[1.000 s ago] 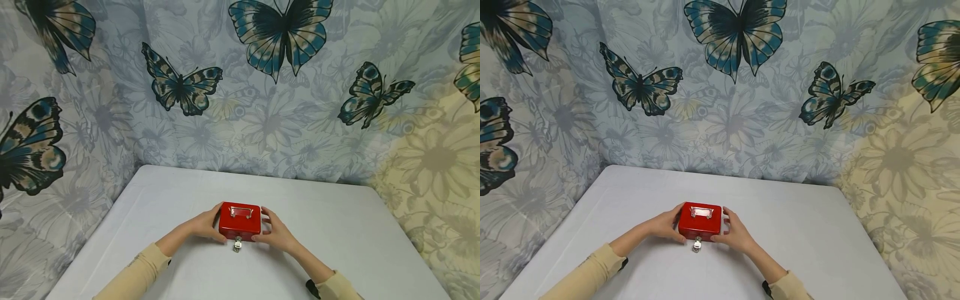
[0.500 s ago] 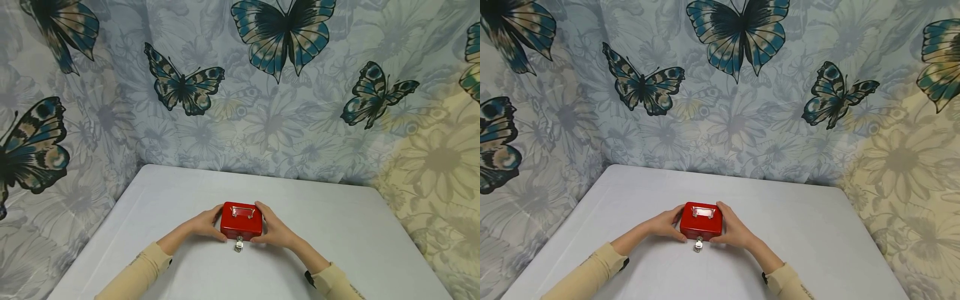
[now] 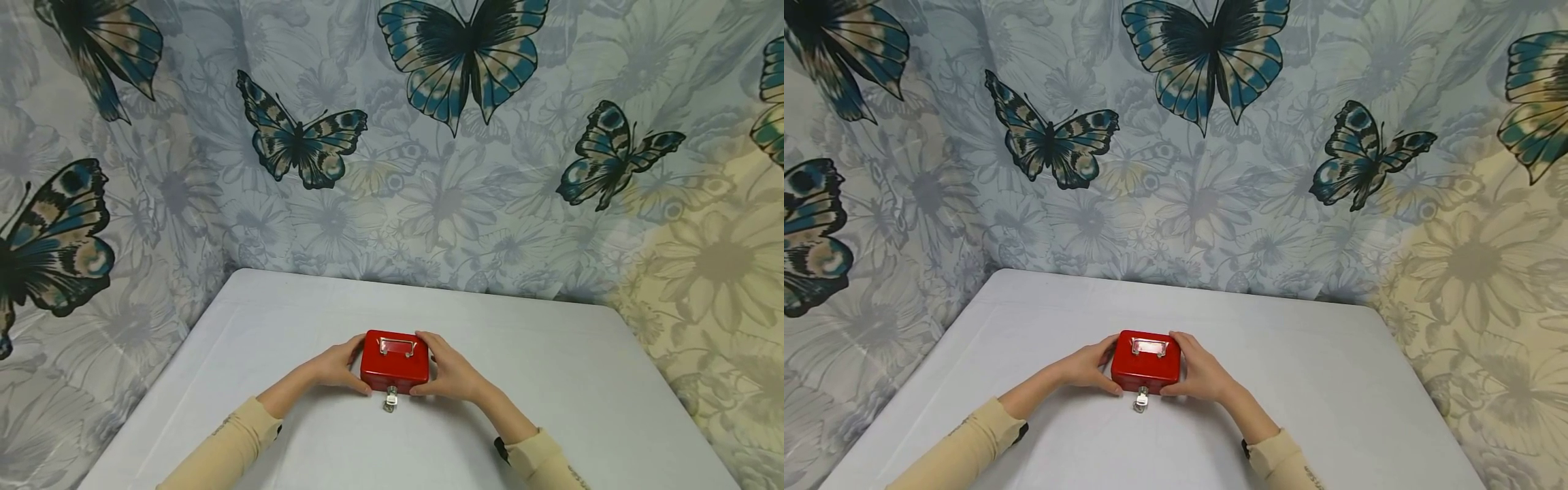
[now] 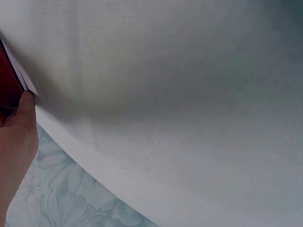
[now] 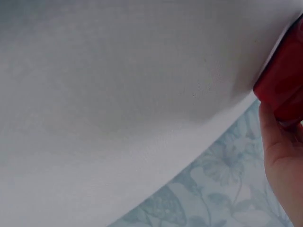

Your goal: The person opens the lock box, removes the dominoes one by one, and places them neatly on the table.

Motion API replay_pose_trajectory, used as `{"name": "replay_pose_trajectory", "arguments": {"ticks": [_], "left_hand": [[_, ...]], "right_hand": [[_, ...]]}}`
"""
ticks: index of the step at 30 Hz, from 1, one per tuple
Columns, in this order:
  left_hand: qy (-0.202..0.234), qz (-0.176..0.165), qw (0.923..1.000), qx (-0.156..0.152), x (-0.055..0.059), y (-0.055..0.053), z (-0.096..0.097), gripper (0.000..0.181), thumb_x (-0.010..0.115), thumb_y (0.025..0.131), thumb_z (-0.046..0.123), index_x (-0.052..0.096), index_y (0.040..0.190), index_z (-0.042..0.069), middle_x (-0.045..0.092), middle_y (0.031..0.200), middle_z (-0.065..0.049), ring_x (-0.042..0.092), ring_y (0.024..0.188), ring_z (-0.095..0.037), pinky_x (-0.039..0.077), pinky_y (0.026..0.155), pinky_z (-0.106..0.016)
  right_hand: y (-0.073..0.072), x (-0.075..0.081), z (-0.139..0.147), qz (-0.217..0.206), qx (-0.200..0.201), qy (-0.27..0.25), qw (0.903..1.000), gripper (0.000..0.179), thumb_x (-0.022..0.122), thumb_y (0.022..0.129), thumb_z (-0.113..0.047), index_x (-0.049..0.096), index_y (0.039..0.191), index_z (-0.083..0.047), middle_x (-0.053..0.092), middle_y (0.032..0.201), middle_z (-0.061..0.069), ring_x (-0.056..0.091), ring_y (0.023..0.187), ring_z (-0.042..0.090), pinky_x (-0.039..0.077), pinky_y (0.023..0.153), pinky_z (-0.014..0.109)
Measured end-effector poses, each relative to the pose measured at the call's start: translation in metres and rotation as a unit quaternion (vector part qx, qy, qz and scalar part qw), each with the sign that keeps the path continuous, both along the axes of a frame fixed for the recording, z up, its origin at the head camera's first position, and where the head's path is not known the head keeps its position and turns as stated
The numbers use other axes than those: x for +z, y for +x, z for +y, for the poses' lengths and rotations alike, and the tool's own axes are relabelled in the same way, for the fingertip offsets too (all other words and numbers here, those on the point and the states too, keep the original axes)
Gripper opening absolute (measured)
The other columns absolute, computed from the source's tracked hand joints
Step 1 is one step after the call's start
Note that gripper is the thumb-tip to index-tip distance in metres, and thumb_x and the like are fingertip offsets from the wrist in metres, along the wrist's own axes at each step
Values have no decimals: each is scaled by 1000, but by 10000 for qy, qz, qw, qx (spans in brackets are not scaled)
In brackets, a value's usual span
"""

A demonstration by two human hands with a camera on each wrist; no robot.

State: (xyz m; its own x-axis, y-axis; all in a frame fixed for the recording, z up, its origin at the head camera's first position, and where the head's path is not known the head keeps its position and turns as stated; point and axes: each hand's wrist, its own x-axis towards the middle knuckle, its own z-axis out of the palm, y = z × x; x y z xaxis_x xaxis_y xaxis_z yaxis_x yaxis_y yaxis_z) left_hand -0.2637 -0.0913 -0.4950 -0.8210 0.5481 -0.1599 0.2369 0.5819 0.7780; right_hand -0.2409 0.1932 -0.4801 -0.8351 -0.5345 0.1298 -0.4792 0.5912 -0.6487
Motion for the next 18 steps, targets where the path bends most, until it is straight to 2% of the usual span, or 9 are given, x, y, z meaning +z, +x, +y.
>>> {"name": "replay_pose_trajectory", "arguments": {"ticks": [11, 18], "left_hand": [[-17, 80, 9999, 58, -2, 0, 1, 109, 89, 68, 33, 25, 152, 7, 39, 152, -10, 39, 138, -29, 38, 109, -44], [-53, 95, 9999, 110, -2, 1, 1, 109, 90, 68, 33, 26, 152, 7, 40, 151, -11, 40, 137, -30, 38, 109, -44]], "right_hand": [[-2, 5, -1, 40, -122, 464, 9988, 97, 87, 71, -38, 36, 147, -6, 45, 144, 6, 49, 126, 25, 51, 95, 43], [-4, 9, 0, -54, -129, 493, 9987, 97, 87, 70, -40, 37, 145, -5, 46, 142, 7, 48, 126, 27, 49, 97, 50]]}}
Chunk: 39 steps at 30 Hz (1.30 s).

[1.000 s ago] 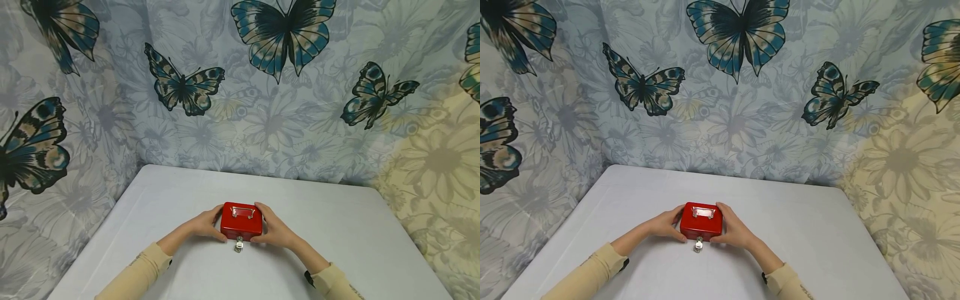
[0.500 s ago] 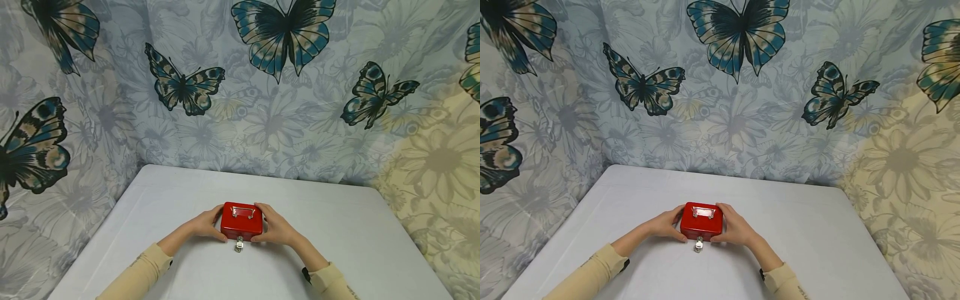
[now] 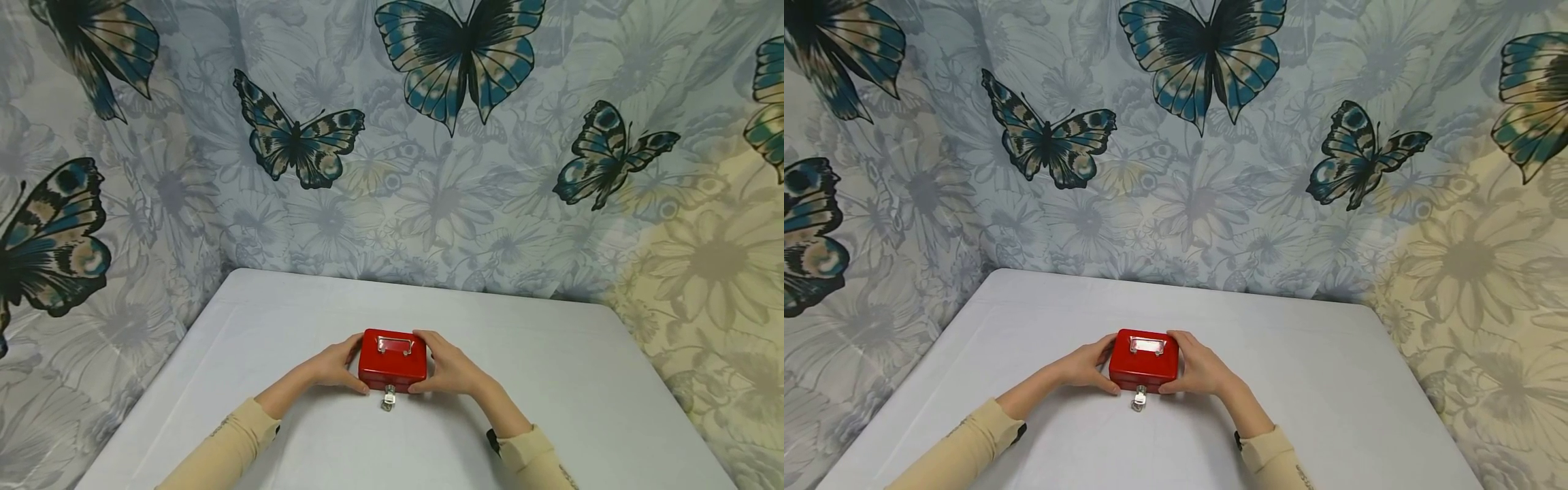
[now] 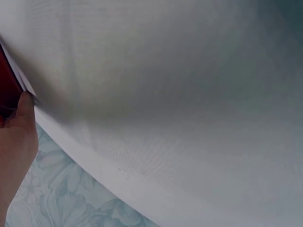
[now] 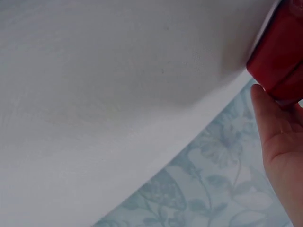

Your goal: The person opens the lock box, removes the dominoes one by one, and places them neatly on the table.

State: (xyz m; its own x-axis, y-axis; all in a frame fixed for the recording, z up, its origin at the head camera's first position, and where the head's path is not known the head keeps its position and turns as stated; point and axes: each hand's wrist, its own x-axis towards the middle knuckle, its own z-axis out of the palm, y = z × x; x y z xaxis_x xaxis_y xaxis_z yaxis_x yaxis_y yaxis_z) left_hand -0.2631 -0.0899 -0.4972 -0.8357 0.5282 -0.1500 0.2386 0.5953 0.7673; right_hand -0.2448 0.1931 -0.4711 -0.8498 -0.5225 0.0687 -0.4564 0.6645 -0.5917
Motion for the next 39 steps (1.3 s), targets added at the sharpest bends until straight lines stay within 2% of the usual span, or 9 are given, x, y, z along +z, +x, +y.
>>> {"name": "replay_pose_trajectory", "arguments": {"ticks": [8, 13, 19, 22, 26, 30, 34, 39], "left_hand": [[55, 138, 9999, -60, 0, -1, -2, 110, 90, 68, 32, 25, 152, 6, 39, 151, -12, 39, 138, -31, 36, 110, -45], [57, 210, 9997, -68, 1, 0, -3, 110, 90, 67, 33, 25, 151, 5, 40, 150, -11, 38, 138, -30, 33, 112, -47], [92, 288, 9995, -122, 3, 1, -4, 108, 90, 68, 32, 26, 152, 5, 41, 150, -12, 38, 138, -31, 32, 112, -49], [86, 284, 9995, -109, 2, 1, -4, 108, 89, 69, 33, 26, 152, 6, 41, 150, -12, 38, 138, -31, 33, 112, -48], [143, 284, 9995, -90, 1, 1, -4, 106, 90, 68, 32, 28, 150, 5, 42, 149, -12, 38, 138, -31, 34, 111, -47], [162, 303, 9994, -92, 0, 1, -3, 106, 90, 68, 32, 29, 150, 5, 43, 148, -13, 39, 137, -31, 34, 111, -47], [136, 275, 9995, -109, -1, 2, -2, 105, 90, 68, 32, 29, 150, 5, 42, 149, -12, 39, 138, -29, 34, 111, -45], [164, 228, 9995, -109, 0, 2, -2, 107, 90, 68, 32, 27, 151, 5, 38, 152, -13, 37, 139, -29, 34, 111, -44]], "right_hand": [[-7, 2, 1, -139, 12, 42, 9999, 95, 85, 72, -44, 39, 145, -3, 49, 140, 7, 51, 123, 25, 51, 95, 43], [-12, 3, 2, -525, -63, -204, 9984, 96, 84, 72, -45, 39, 146, -4, 49, 141, 6, 49, 125, 27, 49, 98, 45], [-17, -1, 5, -1255, -341, -760, 9886, 91, 82, 75, -40, 38, 149, -10, 46, 144, 4, 46, 129, 26, 48, 100, 43], [-19, -3, 6, -1487, -461, -1049, 9822, 88, 80, 78, -40, 37, 150, -11, 45, 145, 7, 45, 130, 30, 46, 101, 46], [-20, -2, 6, -1567, -639, -1101, 9794, 82, 74, 83, -45, 39, 150, -13, 49, 143, 10, 47, 129, 32, 43, 101, 55], [-22, 0, 6, -1607, -813, -1194, 9764, 74, 68, 87, -48, 43, 148, -14, 53, 139, 12, 53, 121, 29, 47, 97, 52], [-25, 2, 3, -1876, -990, -1552, 9648, 66, 63, 91, -46, 47, 145, -11, 52, 139, 14, 54, 119, 28, 53, 92, 41], [-29, 4, -3, -2231, -1471, -1840, 9459, 70, 57, 94, -51, 46, 143, -3, 51, 140, 18, 52, 125, 32, 51, 94, 40]]}}
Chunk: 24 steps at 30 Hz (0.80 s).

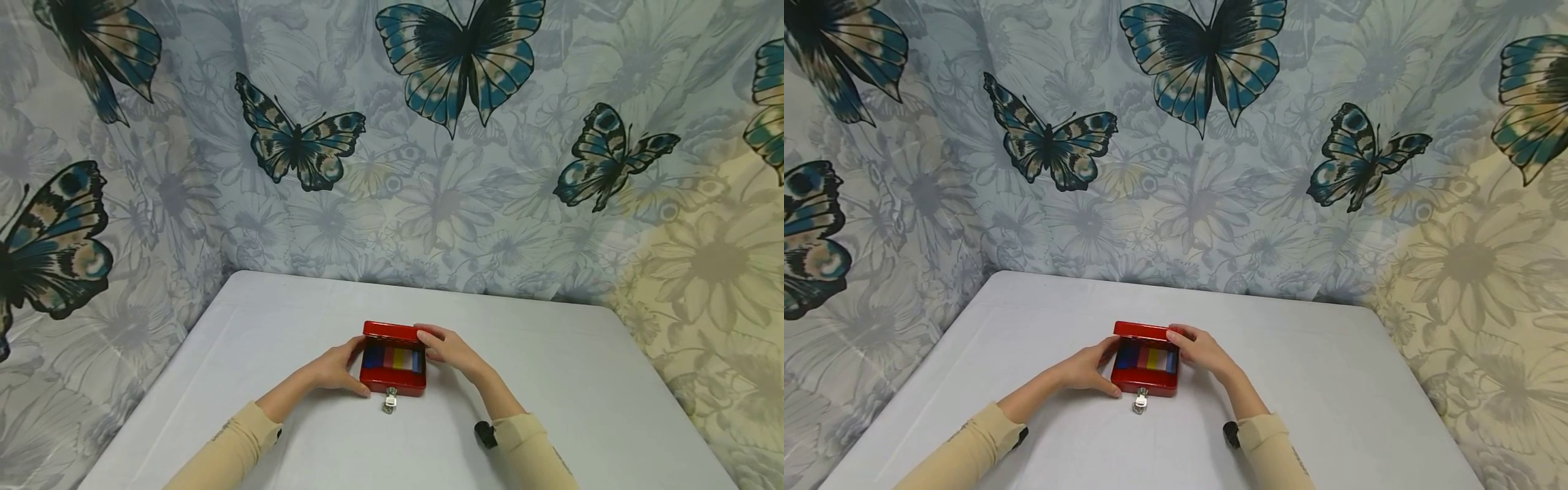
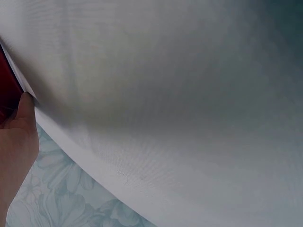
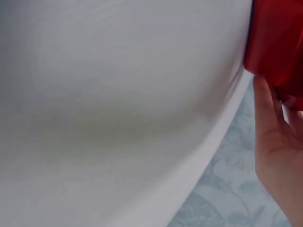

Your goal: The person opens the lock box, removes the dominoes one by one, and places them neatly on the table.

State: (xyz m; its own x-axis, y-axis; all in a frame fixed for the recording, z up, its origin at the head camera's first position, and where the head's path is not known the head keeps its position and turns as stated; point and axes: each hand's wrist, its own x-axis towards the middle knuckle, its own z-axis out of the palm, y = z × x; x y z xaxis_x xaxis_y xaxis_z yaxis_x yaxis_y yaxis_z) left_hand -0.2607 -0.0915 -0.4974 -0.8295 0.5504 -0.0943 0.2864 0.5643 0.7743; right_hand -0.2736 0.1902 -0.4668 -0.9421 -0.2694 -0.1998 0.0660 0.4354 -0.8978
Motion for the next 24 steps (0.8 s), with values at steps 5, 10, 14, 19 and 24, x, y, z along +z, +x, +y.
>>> {"name": "replay_pose_trajectory", "arguments": {"ticks": [5, 10, 14, 19, 24], "left_hand": [[141, -27, 9999, -9, -1, -1, 1, 107, 90, 68, 29, 27, 151, 4, 36, 153, -14, 35, 140, -28, 32, 113, -42], [154, -114, 9998, -8, -2, -1, 1, 107, 90, 68, 29, 27, 151, 6, 36, 153, -12, 36, 140, -27, 33, 111, -40], [210, -184, 9996, 20, -2, -1, 1, 106, 90, 68, 27, 27, 151, 7, 37, 153, -12, 35, 140, -28, 34, 111, -41], [217, -243, 9995, 59, -2, -1, 1, 106, 90, 68, 26, 27, 151, 7, 37, 152, -13, 36, 140, -29, 34, 111, -42], [253, -287, 9992, 64, -1, 0, 0, 106, 90, 69, 24, 26, 151, 7, 38, 152, -14, 36, 139, -30, 35, 110, -43]], "right_hand": [[-4, 3, -5, -257, -570, 252, 9977, 84, 51, 93, -60, 41, 143, 7, 54, 135, 23, 57, 117, 32, 52, 94, 39], [-7, 0, -8, -393, -786, -79, 9961, 86, 46, 92, -67, 48, 139, 5, 57, 132, 21, 59, 114, 31, 52, 94, 39], [-10, 1, -12, -522, -946, -605, 9923, 93, 45, 88, -73, 49, 137, 6, 54, 135, 23, 56, 120, 36, 50, 97, 42], [-15, 1, -16, -777, -1154, -837, 9867, 103, 43, 83, -80, 43, 142, 4, 50, 139, 24, 51, 126, 39, 44, 102, 45], [-20, 2, -17, -954, -1181, -897, 9843, 105, 42, 81, -82, 39, 146, 0, 45, 144, 24, 47, 129, 39, 42, 104, 47]]}}
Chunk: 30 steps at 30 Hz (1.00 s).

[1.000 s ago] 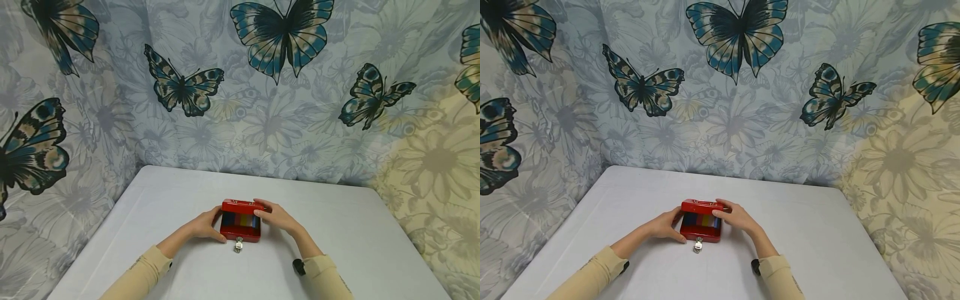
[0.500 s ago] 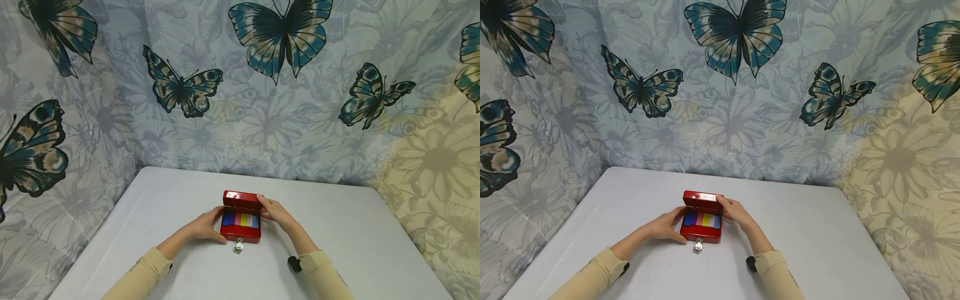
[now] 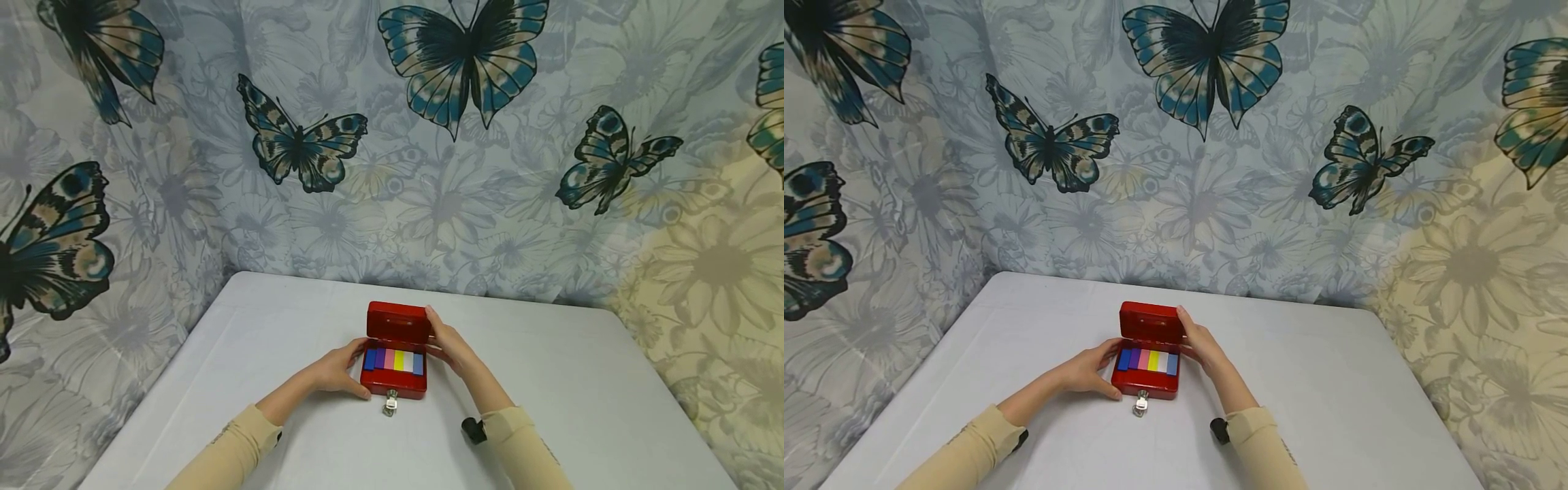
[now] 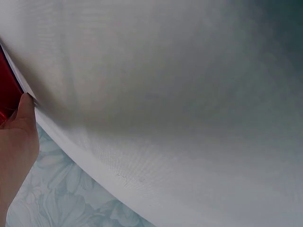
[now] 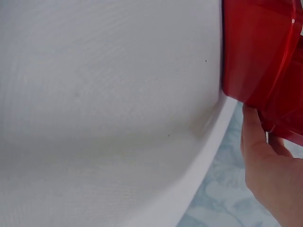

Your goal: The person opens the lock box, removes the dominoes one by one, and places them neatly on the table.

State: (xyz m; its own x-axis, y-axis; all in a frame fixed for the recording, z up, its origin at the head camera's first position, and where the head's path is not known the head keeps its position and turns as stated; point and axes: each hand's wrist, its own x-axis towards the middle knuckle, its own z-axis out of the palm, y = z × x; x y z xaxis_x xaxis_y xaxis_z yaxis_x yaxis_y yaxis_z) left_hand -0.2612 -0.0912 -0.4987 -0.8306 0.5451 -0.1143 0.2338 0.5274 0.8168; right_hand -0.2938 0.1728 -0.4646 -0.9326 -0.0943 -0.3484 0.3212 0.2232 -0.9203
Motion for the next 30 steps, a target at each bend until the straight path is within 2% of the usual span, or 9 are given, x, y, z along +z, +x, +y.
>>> {"name": "replay_pose_trajectory", "arguments": {"ticks": [6, 11, 15, 21, 30], "left_hand": [[-16, -10, 10000, 18, 0, -1, 0, 106, 90, 68, 24, 26, 151, 6, 38, 151, -14, 37, 139, -30, 35, 110, -43], [-1, -53, 10000, 12, -1, -1, 1, 106, 90, 69, 24, 26, 151, 7, 36, 152, -15, 36, 139, -30, 36, 110, -43], [10, -71, 10000, 35, 1, 1, 1, 105, 90, 69, 24, 27, 151, 8, 36, 153, -15, 36, 139, -32, 37, 109, -43], [-23, -58, 10000, 52, 3, 2, 2, 105, 90, 69, 23, 26, 151, 7, 37, 152, -14, 36, 139, -30, 37, 109, -43], [-197, -127, 9996, 137, 2, 1, 3, 106, 90, 69, 28, 26, 152, 8, 36, 153, -12, 36, 139, -29, 37, 109, -42]], "right_hand": [[-2, 0, 0, -93, -133, -19, 9999, 90, 38, 91, -72, 38, 147, -2, 43, 145, 23, 48, 128, 40, 44, 102, 45], [-2, -2, 1, -73, -176, -64, 9998, 86, 36, 93, -70, 38, 147, -2, 45, 145, 22, 49, 126, 38, 46, 101, 44], [-1, -3, 0, -38, -200, -24, 9998, 91, 37, 91, -73, 39, 146, -1, 47, 142, 22, 52, 123, 37, 48, 100, 42], [-1, -3, 0, -75, -308, 54, 9995, 109, 39, 77, -86, 40, 145, 0, 50, 140, 22, 55, 119, 34, 52, 94, 36], [-2, -5, 1, -89, -460, 24, 9989, 105, 39, 80, -84, 42, 142, 2, 52, 137, 22, 58, 110, 30, 56, 86, 30]]}}
